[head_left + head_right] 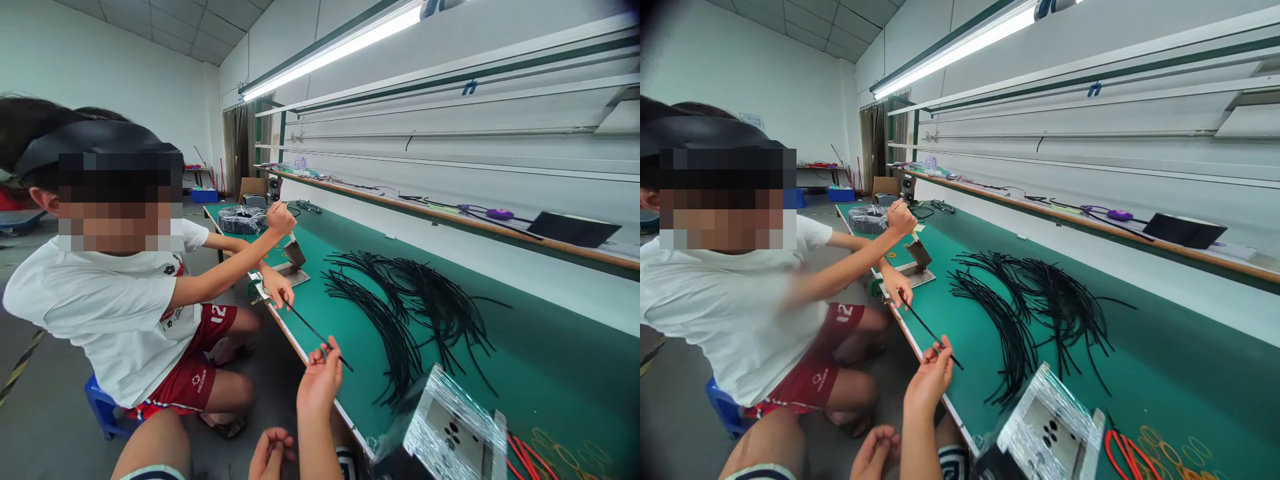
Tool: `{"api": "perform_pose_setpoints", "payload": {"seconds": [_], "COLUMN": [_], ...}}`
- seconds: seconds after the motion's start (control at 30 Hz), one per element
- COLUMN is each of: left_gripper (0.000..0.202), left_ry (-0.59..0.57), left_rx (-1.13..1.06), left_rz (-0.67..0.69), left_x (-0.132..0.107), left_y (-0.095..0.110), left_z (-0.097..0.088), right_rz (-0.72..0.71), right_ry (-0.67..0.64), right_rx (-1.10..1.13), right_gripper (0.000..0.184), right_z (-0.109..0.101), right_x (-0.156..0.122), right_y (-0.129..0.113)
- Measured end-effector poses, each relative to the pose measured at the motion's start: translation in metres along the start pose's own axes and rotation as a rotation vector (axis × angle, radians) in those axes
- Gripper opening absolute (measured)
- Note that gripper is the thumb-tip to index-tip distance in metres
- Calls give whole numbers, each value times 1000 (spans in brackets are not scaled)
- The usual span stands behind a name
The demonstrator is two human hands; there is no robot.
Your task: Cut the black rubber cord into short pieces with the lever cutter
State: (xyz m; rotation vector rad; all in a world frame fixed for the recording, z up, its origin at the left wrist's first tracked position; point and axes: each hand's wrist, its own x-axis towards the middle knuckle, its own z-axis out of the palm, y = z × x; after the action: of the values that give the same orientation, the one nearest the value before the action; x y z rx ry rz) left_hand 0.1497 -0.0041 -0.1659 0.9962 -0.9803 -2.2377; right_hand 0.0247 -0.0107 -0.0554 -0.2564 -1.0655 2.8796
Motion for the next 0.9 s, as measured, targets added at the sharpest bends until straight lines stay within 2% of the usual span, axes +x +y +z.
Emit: {"api": "perform_pose_setpoints", "payload": {"seconds": [0.1, 0.23, 0.37, 0.47, 0.57, 0.73, 0.9], "left_gripper": [53, 48, 54, 50, 48, 44, 38], "left_ry": [-112, -267, -372, -489, -561, -607, -567], "left_rx": [14, 23, 56, 99, 144, 198, 334], "left_rz": [84, 181, 51, -45, -144, -179, -120], "left_x": [3, 9, 17, 20, 21, 20, 20], "left_y": [20, 39, 47, 48, 40, 22, 21], "left_z": [24, 77, 139, 171, 185, 184, 182], "right_rz": [-20, -1, 49, 67, 9, -124, -42], "right_ry": [40, 80, 84, 86, 80, 181, 337], "right_rx": [-17, -24, -21, -28, -107, -186, -189], "right_gripper": [39, 38, 41, 43, 43, 45, 44], "right_z": [-26, -54, -67, -72, -79, -85, -70], "right_x": [13, 25, 31, 31, 30, 27, 18], "right_y": [-22, -38, -46, -50, -49, -43, -51]}}
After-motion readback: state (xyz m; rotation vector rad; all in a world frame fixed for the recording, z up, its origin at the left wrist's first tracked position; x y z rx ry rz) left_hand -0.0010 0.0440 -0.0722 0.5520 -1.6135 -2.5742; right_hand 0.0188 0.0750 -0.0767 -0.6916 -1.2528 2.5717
